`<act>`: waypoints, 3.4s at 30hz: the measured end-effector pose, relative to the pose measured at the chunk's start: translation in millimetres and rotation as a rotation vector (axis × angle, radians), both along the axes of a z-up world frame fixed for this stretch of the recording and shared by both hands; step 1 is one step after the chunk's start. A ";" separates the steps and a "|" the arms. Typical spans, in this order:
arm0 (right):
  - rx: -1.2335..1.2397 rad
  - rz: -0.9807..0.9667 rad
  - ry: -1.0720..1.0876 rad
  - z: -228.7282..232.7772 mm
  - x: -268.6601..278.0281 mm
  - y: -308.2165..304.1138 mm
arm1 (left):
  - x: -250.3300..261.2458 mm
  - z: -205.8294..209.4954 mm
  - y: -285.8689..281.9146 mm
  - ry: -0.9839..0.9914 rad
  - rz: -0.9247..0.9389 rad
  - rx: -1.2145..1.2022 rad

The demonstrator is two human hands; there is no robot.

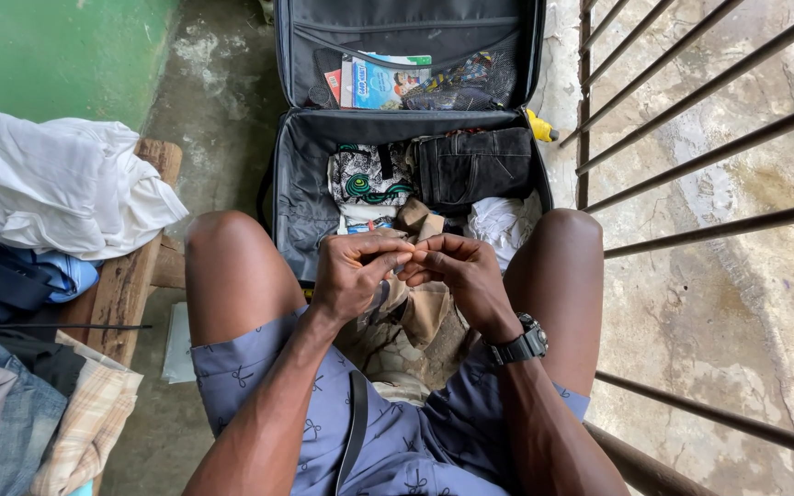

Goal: The person takes various items of clothing out of a suitcase, unfolding and checking them before setting them aside onto a pile.

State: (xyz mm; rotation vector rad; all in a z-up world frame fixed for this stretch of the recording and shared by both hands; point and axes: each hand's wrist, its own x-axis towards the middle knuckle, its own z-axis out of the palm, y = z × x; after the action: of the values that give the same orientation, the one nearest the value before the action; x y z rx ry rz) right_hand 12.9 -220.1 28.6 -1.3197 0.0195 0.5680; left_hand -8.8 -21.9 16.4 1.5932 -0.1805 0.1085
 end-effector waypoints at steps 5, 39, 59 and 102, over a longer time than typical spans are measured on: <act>-0.004 0.001 0.025 0.4 1.4 0.6 | 0.2 10.0 0.5 -0.037 0.012 0.112; 0.085 -0.063 -0.057 -18.6 -5.8 6.9 | 0.5 -4.8 -1.6 0.063 -0.073 -0.120; 0.180 -0.057 0.032 -21.5 -5.8 7.8 | 7.8 -17.6 4.6 0.225 -0.040 -0.173; 0.539 -1.094 -0.009 8.8 -28.6 -212.5 | 14.9 -40.9 18.1 0.481 0.286 -0.404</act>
State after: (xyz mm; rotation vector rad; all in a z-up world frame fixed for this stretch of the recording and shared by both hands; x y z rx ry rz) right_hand -15.7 -432.6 37.4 -0.6230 0.5142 -0.3594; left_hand 6.2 -3.8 -24.5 1.1917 0.4217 -0.0196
